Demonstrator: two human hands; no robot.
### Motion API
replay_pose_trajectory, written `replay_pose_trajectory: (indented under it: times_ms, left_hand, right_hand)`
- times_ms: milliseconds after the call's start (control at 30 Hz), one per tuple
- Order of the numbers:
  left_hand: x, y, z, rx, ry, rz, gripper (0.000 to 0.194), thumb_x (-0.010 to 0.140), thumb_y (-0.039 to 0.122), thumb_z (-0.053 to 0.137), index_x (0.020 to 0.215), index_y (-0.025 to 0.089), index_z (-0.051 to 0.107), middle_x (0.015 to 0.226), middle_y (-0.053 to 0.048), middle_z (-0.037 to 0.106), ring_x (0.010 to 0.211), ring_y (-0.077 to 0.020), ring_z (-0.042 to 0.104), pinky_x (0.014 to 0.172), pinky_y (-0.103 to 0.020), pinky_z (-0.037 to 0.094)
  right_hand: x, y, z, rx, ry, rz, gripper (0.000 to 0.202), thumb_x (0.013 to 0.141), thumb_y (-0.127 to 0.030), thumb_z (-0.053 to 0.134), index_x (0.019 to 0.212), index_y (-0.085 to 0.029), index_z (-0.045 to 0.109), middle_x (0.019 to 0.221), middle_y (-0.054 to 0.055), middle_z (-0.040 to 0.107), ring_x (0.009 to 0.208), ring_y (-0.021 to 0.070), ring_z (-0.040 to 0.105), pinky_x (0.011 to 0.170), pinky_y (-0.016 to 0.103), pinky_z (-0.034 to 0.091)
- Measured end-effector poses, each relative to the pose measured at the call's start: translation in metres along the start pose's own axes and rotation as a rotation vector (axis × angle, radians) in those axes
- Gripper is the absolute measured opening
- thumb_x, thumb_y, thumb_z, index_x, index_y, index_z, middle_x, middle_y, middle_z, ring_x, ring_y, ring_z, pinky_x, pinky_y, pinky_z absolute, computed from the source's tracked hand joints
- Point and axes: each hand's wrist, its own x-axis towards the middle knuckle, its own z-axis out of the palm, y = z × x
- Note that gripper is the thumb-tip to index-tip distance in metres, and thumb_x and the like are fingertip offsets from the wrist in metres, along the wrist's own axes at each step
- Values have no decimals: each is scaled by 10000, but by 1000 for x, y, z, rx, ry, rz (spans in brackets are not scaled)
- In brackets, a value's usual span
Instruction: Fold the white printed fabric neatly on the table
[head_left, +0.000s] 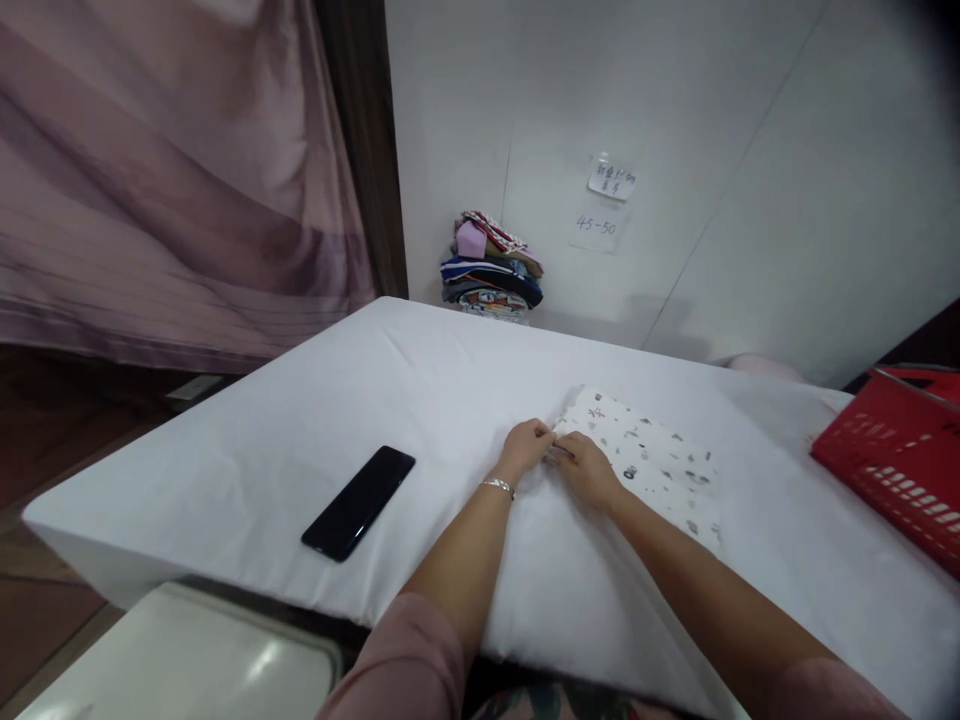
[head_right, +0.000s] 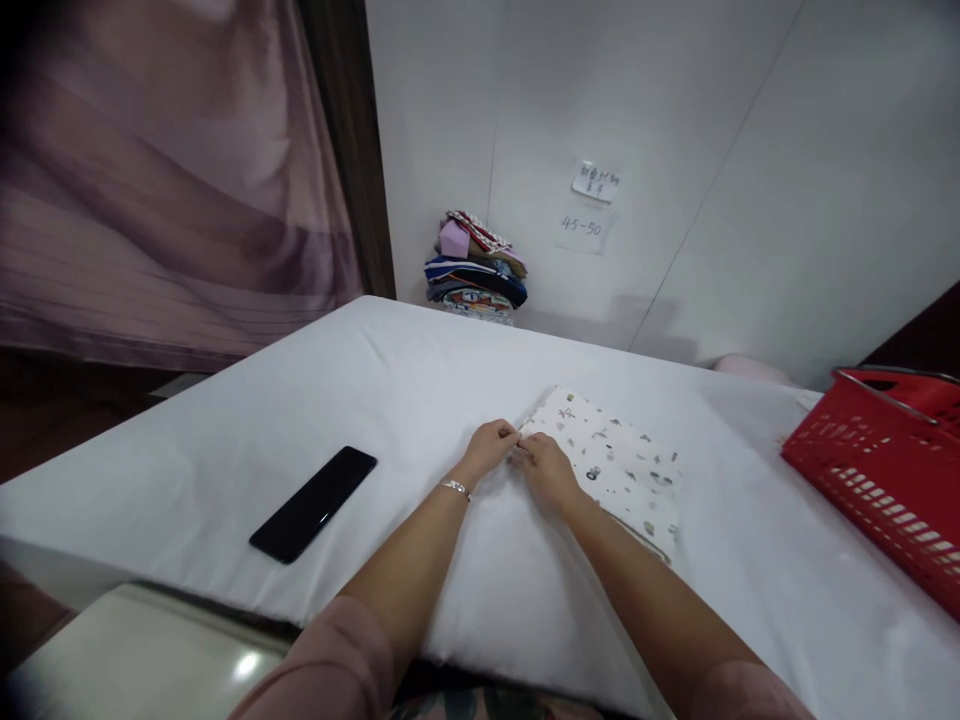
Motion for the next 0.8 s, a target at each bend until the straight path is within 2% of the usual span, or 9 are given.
replay_pose_trajectory:
  times_ms: [100,233,400,500,633,700,767,800]
  left_hand:
    - [0,0,1,33,9,-13,97,741,204,552,747,183,646,755,1,669,707,-130,584,620,-216,417]
    - [0,0,3,52,28,-4,94,741,195,547,753,188,640,769,1,669,711,-130,578,618,-217,408]
    - [-3,2,5,138,52,-15,129,751,195,523,813,195,636,837,-10,673,761,-144,582,653,-231,409]
    - [-6,3,6,193,99,0,239,766,208,502,970,188,625,996,-49,659,873,-174,584,727,-260,426]
    - [-10,8,9,300,82,73,366,814,201,434,1151,171,573,1055,-89,646,972,-209,565,813,-297,420]
    - [-11,11,12,349,59,97,370,836,182,387,1153,172,578,1027,-96,655,960,-214,570,818,-305,416]
    - [-11,14,14,366,45,91,367,847,172,366,1141,174,586,1028,-97,658,950,-211,577,813,-302,416]
    - [-11,15,15,365,43,79,366,849,170,366,1141,175,586,1039,-96,657,952,-208,579,813,-296,416]
  right_hand:
    - [-1,10,-8,70,24,-20,234,815,-203,463,848,-238,692,901,39,651,876,183,590,817,327,462]
    - [-7,36,-18,-60,112,-28,280,843,-272,448,986,-230,684,1128,79,642,1095,236,545,959,423,420]
    - [-17,50,-21,-191,-53,-8,399,891,-372,402,1186,-198,606,1334,102,527,1264,255,433,1038,458,351]
    - [-27,52,-30,-202,-76,43,443,891,-424,389,1216,-200,589,1373,104,486,1301,261,389,1051,464,327]
    - [-65,78,-55,-293,56,186,433,856,-425,425,1198,-219,594,1394,104,460,1311,292,366,1059,503,285]
    - [-92,98,-66,-305,214,310,466,826,-417,451,1218,-198,576,1429,119,407,1327,317,333,1065,492,278]
    - [-117,113,-71,-216,337,466,530,789,-445,487,1239,-175,558,1434,143,389,1347,333,288,1065,457,292]
    - [-127,117,-72,-128,377,570,586,769,-476,501,1260,-159,540,1413,156,414,1331,341,317,1047,447,323]
